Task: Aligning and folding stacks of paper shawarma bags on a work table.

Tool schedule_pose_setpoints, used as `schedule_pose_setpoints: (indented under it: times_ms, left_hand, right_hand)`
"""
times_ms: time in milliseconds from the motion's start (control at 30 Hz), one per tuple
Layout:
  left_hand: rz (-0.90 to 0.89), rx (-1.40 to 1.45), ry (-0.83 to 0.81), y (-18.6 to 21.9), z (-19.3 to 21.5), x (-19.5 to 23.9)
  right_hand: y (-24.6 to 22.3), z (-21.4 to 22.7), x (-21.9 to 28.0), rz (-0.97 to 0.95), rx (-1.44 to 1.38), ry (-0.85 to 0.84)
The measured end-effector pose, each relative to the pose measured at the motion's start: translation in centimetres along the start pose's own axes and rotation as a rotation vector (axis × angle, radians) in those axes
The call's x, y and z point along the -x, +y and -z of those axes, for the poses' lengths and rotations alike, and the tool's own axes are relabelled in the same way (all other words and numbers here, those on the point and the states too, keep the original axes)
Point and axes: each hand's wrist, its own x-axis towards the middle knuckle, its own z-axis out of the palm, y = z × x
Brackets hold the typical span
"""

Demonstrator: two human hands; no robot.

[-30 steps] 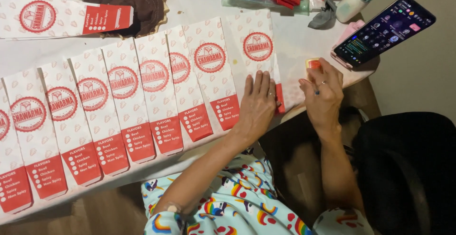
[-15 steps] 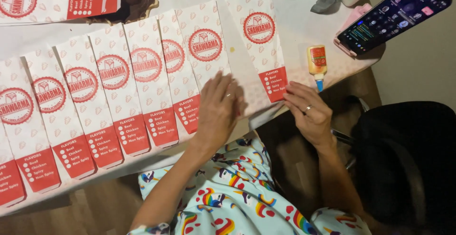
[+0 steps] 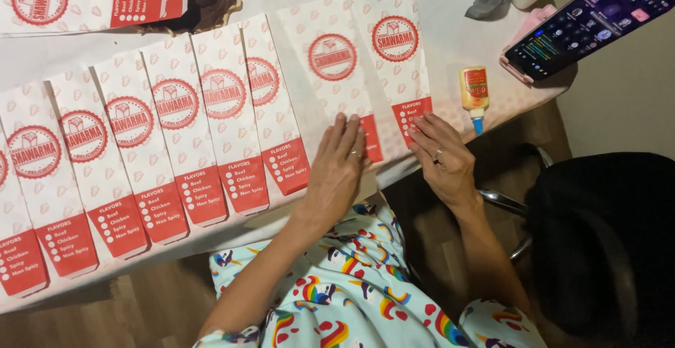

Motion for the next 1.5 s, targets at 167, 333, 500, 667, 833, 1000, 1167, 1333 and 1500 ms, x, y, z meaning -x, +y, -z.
schedule_pose_setpoints:
  times_ms: [167, 333, 500, 667, 833, 1000, 1167, 1333, 1500]
  left_hand:
    - [-0.031, -0.038, 0.020, 1.1, -3.1, -1.6]
    - [-0.022, -0.033, 0.032, 1.6, -4.0, -2.0]
    - [-0.027, -0.017, 0.059, 1.8, -4.3, -2.4]
    - [-0.015, 0.046, 0.084, 1.7, -4.1, -2.4]
    - [-0.011, 0.079, 0.092, 1.7, -4.0, -2.2]
    - [-0.006, 0.159, 0.153, 1.8, -2.7, -1.8]
    - [-0.052, 0.071, 0.300, -1.0, 2.6, 0.6]
    - [0.115, -0.119, 0.175, -4.5, 7.8, 5.6]
    - [0.143, -0.181, 0.058, -4.6, 6.7, 7.1]
  right_hand:
    - [0.5, 0.0, 0.3, -0.021, 0.047, 0.009]
    - [0.6, 0.2, 0.1, -0.012, 0.040, 0.006]
    - [0.3, 0.6, -0.2, -0.023, 0.019, -0.003]
    - [0.1, 0.7, -0.4, -0.035, 0.001, -0.007]
    - [-0.1, 0.6, -0.4, -0.037, 0.011, 0.014]
    - [0.3, 0.3, -0.2, -0.026, 0.004, 0.030]
    - [-0.3, 0.7, -0.4, 0.008, -0.005, 0.097]
    - [-2.5, -0.1, -0.7, 0.067, -0.038, 0.115]
    - [-4.7, -2.1, -1.6, 0.113, -0.067, 0.094]
